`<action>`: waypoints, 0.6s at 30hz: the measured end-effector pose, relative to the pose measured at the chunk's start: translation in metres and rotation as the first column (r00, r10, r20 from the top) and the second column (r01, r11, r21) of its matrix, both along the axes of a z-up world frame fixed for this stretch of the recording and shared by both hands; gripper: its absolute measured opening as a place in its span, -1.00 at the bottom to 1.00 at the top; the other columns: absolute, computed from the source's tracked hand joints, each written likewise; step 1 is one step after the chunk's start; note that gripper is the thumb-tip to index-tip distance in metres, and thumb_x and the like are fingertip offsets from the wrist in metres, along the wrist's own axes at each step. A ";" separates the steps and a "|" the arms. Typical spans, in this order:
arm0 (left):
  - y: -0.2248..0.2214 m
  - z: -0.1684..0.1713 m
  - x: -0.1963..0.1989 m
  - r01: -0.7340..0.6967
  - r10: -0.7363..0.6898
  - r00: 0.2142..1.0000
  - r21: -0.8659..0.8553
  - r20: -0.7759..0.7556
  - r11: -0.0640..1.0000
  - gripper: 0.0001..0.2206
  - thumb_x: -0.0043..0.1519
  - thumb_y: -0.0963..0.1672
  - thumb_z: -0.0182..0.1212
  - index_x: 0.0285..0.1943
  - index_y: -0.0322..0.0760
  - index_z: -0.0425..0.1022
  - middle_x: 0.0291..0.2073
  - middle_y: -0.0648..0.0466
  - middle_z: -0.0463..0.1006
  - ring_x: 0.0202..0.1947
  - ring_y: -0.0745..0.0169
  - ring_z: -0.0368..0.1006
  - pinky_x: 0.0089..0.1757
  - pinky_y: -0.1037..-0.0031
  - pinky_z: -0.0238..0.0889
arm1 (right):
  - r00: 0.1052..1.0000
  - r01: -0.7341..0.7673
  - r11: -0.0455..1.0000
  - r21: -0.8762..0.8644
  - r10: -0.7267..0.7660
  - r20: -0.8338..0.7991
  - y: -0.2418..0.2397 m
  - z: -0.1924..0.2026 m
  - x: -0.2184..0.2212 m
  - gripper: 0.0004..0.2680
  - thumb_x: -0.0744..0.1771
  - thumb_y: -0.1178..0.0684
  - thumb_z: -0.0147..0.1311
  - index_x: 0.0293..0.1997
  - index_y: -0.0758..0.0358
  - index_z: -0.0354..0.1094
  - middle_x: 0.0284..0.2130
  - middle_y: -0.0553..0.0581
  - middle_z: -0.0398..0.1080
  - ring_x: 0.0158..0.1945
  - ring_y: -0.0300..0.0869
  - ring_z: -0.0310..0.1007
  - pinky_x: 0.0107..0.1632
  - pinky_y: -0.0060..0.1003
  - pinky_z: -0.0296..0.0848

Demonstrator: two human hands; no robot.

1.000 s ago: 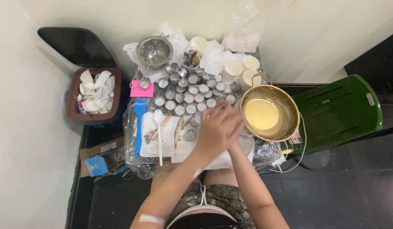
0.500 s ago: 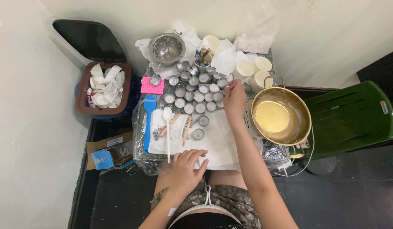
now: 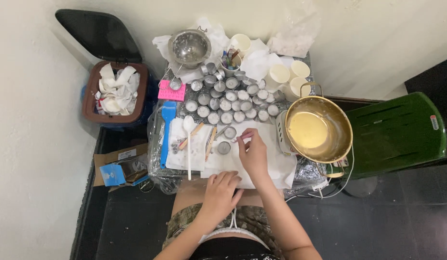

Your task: The person ladles melted wax from a brass pot and pours it into small metal candle molds arranged on a table. They wipe spilled wax with paper tissue, reposition the molds, and handle wicks while filling the molds one at a time.

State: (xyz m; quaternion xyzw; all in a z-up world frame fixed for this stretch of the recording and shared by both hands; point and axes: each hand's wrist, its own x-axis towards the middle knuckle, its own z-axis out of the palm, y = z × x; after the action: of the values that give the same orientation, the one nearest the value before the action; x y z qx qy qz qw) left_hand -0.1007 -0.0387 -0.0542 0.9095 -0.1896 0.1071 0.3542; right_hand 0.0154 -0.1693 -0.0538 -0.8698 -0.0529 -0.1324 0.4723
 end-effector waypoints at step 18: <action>-0.004 -0.031 -0.003 0.001 0.007 0.996 0.094 -0.087 0.996 -0.67 0.09 -0.12 0.35 -0.01 -0.39 0.52 0.16 -0.07 0.51 0.17 0.02 0.36 0.10 0.15 0.11 | 0.996 0.072 0.991 -0.113 -0.076 -0.036 0.008 0.000 0.003 -0.85 0.32 0.20 0.18 -0.11 0.30 0.28 -0.43 0.18 0.48 -0.57 -0.08 0.48 -0.44 -0.18 0.38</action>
State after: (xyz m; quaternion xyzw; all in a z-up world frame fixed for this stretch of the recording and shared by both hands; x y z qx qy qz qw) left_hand -0.1041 -0.0432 -0.0848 0.9292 -0.1775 0.0588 0.3188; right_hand 0.0182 -0.1617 -0.0534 -0.8988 -0.0183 -0.1291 0.4185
